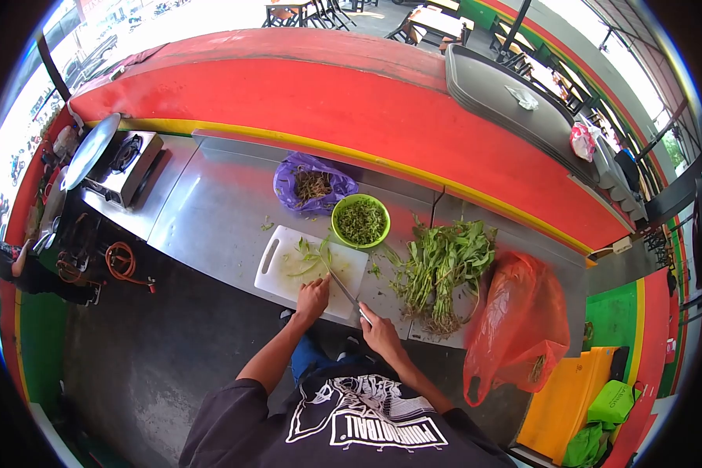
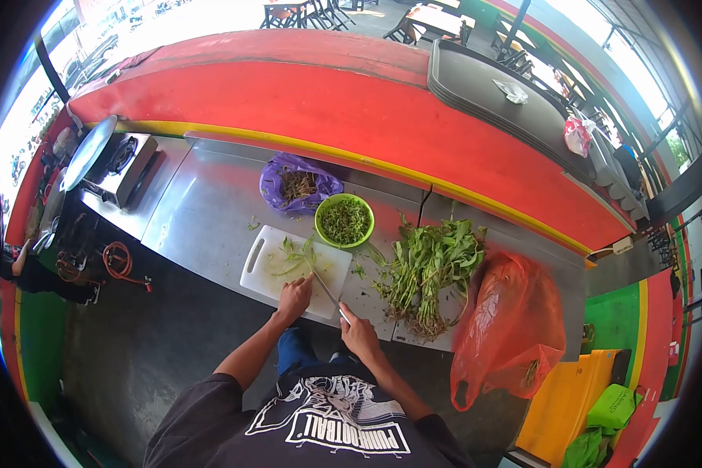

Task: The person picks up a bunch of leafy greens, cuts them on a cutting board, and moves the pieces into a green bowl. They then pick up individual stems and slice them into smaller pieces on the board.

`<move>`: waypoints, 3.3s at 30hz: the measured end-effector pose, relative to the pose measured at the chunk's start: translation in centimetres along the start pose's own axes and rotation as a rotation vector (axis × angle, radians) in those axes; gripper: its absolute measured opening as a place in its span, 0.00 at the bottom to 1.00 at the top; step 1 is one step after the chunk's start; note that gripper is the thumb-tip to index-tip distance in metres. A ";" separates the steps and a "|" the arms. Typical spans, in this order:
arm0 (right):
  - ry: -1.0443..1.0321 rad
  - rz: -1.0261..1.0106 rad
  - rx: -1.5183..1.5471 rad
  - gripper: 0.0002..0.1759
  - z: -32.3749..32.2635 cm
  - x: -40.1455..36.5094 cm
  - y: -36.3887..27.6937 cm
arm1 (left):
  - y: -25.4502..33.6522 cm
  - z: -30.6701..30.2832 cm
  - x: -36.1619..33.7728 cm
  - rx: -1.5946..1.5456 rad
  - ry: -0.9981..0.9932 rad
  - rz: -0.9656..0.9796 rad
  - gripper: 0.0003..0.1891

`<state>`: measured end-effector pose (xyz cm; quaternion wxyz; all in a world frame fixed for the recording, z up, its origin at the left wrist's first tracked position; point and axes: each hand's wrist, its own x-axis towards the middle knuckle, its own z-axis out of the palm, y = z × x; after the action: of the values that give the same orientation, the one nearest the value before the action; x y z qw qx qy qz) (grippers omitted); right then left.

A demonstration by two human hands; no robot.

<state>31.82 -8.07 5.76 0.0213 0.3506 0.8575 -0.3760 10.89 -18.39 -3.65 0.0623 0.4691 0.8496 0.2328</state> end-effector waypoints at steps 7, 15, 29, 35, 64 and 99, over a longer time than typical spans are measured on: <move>0.029 0.019 -0.012 0.26 -0.1 -0.6 -1.9 | 0.0 0.0 -0.1 0.030 0.019 0.019 0.23; 0.031 0.010 -0.043 0.27 -0.1 0.6 -1.9 | 0.4 -0.2 -0.1 0.057 0.024 0.007 0.23; 0.079 -0.087 0.214 0.26 1.3 -1.8 1.4 | 1.6 -0.5 2.7 -0.029 0.112 -0.329 0.13; 0.101 -0.031 0.275 0.25 1.0 -2.5 1.8 | 1.1 0.6 3.9 -0.110 0.180 -0.405 0.11; -0.050 -0.022 0.317 0.27 0.0 1.0 0.3 | 0.6 0.6 0.5 0.082 0.202 -0.037 0.16; 0.039 -0.067 0.155 0.26 1.0 -0.3 -0.4 | 1.1 0.8 0.0 0.028 0.187 -0.031 0.09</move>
<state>31.60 -9.08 5.35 -0.0353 0.3297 0.8372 -0.4348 11.99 -17.61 -3.89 -0.0205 0.4327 0.8622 0.2626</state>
